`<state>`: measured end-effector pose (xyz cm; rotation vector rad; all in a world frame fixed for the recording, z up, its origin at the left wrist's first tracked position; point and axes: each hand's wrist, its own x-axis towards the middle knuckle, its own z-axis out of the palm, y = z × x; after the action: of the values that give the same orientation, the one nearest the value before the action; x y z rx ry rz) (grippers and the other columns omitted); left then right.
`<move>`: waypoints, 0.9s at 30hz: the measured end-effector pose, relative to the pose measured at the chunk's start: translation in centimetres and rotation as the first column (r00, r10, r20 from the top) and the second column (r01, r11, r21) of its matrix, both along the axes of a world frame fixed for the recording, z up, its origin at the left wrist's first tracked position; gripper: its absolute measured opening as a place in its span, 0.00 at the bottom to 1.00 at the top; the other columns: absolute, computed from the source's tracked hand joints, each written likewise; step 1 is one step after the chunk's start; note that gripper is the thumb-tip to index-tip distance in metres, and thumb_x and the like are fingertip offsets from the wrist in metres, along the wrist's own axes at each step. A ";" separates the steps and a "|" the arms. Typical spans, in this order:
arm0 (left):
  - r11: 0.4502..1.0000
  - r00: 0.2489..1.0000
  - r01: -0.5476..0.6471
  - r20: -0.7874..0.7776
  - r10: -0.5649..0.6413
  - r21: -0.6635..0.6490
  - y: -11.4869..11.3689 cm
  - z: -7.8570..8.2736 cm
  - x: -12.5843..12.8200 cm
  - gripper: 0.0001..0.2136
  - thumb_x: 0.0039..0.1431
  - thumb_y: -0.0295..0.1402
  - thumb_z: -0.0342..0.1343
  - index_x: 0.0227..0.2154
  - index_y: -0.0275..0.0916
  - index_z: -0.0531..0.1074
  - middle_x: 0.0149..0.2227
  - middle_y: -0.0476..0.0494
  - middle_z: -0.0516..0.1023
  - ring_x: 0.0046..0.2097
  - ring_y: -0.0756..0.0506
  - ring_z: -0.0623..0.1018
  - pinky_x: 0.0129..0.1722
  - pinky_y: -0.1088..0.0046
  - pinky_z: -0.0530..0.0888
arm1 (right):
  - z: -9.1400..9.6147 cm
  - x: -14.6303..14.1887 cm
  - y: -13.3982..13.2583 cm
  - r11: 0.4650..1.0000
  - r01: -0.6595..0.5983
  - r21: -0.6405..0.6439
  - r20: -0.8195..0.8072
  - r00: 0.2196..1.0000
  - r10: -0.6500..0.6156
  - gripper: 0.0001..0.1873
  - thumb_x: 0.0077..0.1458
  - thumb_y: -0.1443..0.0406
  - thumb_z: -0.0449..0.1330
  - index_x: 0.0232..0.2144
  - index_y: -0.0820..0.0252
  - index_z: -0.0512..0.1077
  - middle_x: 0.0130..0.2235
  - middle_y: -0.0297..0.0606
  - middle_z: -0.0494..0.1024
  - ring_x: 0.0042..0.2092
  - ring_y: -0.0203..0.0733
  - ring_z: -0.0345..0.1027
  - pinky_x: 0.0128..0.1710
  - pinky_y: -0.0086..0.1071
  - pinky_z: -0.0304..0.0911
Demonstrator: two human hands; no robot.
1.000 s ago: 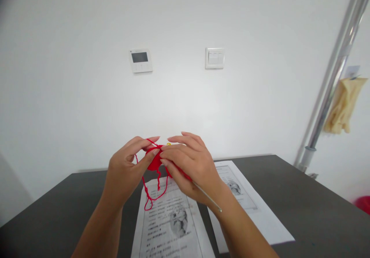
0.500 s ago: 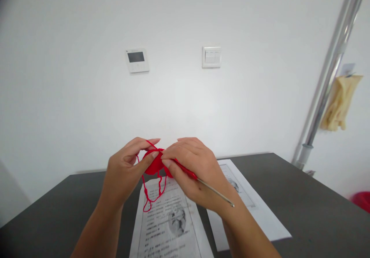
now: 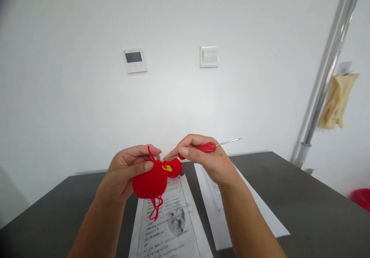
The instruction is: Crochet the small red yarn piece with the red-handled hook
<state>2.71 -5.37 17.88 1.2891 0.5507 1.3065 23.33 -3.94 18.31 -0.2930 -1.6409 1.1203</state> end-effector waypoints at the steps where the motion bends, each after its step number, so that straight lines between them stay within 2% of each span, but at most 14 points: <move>1: 0.999 0.999 0.046 0.030 -0.045 -0.016 0.0 0.0 0.1 0.11 0.39 0.30 0.72 0.29 0.37 0.82 0.25 0.47 0.79 0.24 0.53 0.75 0.25 0.82 0.70 | -0.1 0.0 0.3 0.999 -0.045 -0.021 -0.017 0.999 0.044 0.08 0.56 0.61 0.65 0.30 0.59 0.79 0.34 0.38 0.84 0.39 0.39 0.78 0.42 0.31 0.71; 5: 0.973 0.969 0.223 0.118 -0.215 -0.054 0.0 0.0 0.4 0.10 0.40 0.29 0.72 0.29 0.37 0.82 0.25 0.47 0.80 0.24 0.53 0.76 0.23 0.82 0.70 | -0.4 -0.4 1.1 0.967 -0.227 -0.115 -0.096 0.971 0.217 0.09 0.54 0.60 0.67 0.30 0.61 0.78 0.33 0.40 0.84 0.36 0.37 0.78 0.40 0.29 0.71; 8: 0.945 0.931 0.326 0.187 -0.313 -0.039 0.0 -0.2 0.7 0.09 0.43 0.27 0.70 0.31 0.36 0.82 0.27 0.48 0.80 0.27 0.52 0.78 0.26 0.82 0.72 | -0.7 -0.9 1.5 0.906 -0.375 -0.196 -0.153 0.924 0.349 0.09 0.53 0.61 0.68 0.29 0.62 0.76 0.33 0.41 0.84 0.34 0.38 0.79 0.35 0.29 0.74; 12: 0.894 0.863 0.447 0.247 -0.440 0.033 -0.1 -0.2 1.3 0.08 0.46 0.26 0.68 0.32 0.35 0.82 0.29 0.47 0.81 0.29 0.53 0.78 0.32 0.82 0.75 | -1.0 -1.8 1.9 0.833 -0.498 -0.242 -0.221 0.864 0.453 0.10 0.51 0.61 0.70 0.29 0.62 0.75 0.30 0.38 0.83 0.30 0.36 0.79 0.29 0.25 0.74; 14: 0.884 0.851 0.466 0.249 -0.462 0.049 -0.2 -0.3 1.2 0.07 0.46 0.26 0.68 0.32 0.35 0.82 0.29 0.47 0.81 0.30 0.53 0.79 0.33 0.81 0.75 | -1.2 -2.1 2.0 0.811 -0.535 -0.235 -0.251 0.840 0.481 0.10 0.51 0.62 0.69 0.29 0.62 0.74 0.29 0.37 0.83 0.29 0.36 0.79 0.27 0.23 0.73; 17: 0.918 0.897 0.395 0.209 -0.390 0.019 0.0 -0.3 0.6 0.09 0.45 0.26 0.69 0.32 0.35 0.82 0.29 0.46 0.82 0.33 0.49 0.81 0.36 0.78 0.76 | -1.3 -2.5 2.0 0.835 -0.504 -0.222 -0.270 0.854 0.444 0.10 0.51 0.62 0.69 0.29 0.62 0.74 0.29 0.37 0.83 0.29 0.35 0.79 0.27 0.22 0.72; 22: 0.986 0.982 0.161 0.112 -0.155 -0.040 0.3 0.0 -0.5 0.11 0.41 0.29 0.72 0.31 0.37 0.82 0.27 0.45 0.83 0.27 0.51 0.79 0.30 0.78 0.74 | -1.2 -3.2 1.6 0.923 -0.336 -0.186 -0.306 0.913 0.270 0.12 0.48 0.60 0.71 0.27 0.61 0.75 0.28 0.38 0.83 0.27 0.35 0.77 0.26 0.24 0.73; 27: 0.998 0.999 0.032 0.034 -0.031 -0.047 -0.1 0.6 -0.9 0.11 0.40 0.31 0.72 0.30 0.36 0.82 0.27 0.43 0.82 0.29 0.47 0.79 0.32 0.73 0.75 | -1.5 -4.0 0.9 0.982 -0.189 -0.005 -0.364 0.915 0.174 0.05 0.53 0.62 0.68 0.31 0.56 0.78 0.31 0.36 0.84 0.28 0.35 0.77 0.28 0.26 0.73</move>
<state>1.79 -5.49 18.51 1.2301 0.5328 1.2794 19.29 -3.01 16.81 0.0450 -1.3363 1.2641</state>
